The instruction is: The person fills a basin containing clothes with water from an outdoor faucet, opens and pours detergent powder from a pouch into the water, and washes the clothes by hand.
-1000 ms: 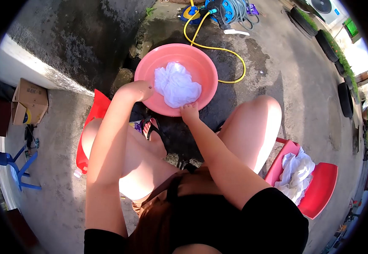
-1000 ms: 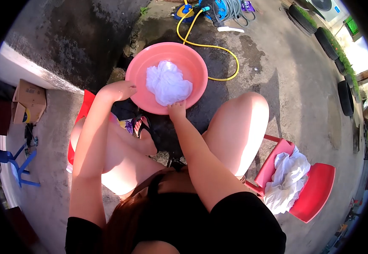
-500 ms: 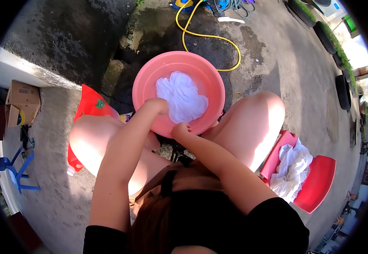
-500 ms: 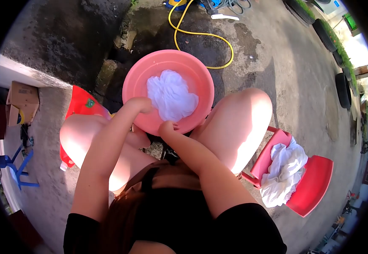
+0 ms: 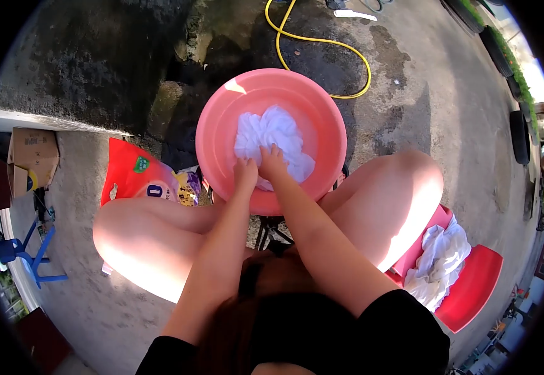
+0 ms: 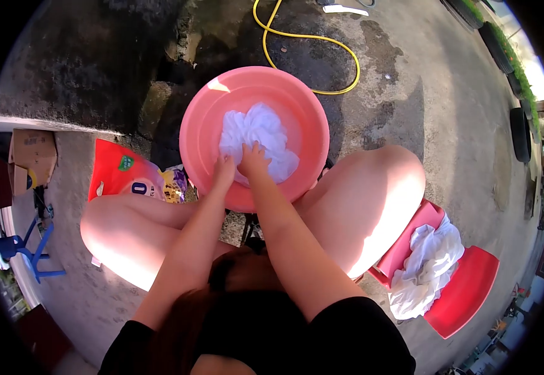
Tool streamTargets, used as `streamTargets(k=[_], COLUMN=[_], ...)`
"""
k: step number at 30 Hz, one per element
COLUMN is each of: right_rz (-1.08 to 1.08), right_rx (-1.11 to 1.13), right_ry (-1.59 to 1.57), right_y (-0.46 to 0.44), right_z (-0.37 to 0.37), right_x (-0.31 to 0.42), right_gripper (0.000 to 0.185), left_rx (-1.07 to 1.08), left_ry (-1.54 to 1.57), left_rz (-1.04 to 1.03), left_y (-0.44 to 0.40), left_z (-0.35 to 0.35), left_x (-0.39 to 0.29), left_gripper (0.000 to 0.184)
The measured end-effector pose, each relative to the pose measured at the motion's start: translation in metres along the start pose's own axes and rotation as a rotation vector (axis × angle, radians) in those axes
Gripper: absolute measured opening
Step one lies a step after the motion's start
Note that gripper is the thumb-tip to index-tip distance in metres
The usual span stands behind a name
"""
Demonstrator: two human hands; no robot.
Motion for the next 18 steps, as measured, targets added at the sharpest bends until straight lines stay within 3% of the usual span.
streamTargets(k=[2,5,8,9,10,14,16,18], right_rz=[0.120,0.098,-0.028,-0.013,0.000,0.111,0.501,0.398], right_rx=[-0.079,0.011,0.185,0.149,0.113,0.134,0.136,0.292], right_ry=[0.141,0.205,-0.093,-0.293,-0.493,-1.087,-1.279,-1.547], right_y=[0.013,-0.007,-0.013,-0.012,-0.009,-0.018,-0.020,0.008], right_z=[-0.005,-0.046,-0.042,-0.029,-0.019,0.032,0.074,0.122], right_x=[-0.013,-0.058,-0.061,-0.059,-0.057,-0.032,-0.018,0.000], right_gripper=[0.050,0.058,0.051,0.039,0.030,0.009,0.008,0.004], left_rx=[0.004,0.029,0.010,0.021,0.025,0.188,0.257,0.337], left_ry=[0.117,0.100,0.185,0.272,0.713,1.026,1.115,1.238], left_rz=[0.025,0.172,0.190,0.180,0.417,0.586,0.557,0.500], left_y=[0.012,0.011,-0.030,-0.033,-0.029,-0.030,-0.007,0.018], left_z=[-0.002,0.005,-0.015,-0.011,-0.019,-0.027,-0.015,-0.002], left_x=[0.023,0.051,0.088,0.079,0.087,0.089,0.043,-0.009], left_gripper=[0.041,0.041,0.043,0.044,0.045,0.072,0.077,0.080])
Point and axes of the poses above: each hand's wrist, its own y-axis away from the middle knuckle, its own z-axis out of the back of the hand, x = y × z, the point moved 6 cm from there along -y, towards the middle knuckle, and after that the axes turned 12 degrees about x, right-handed, at the moved point
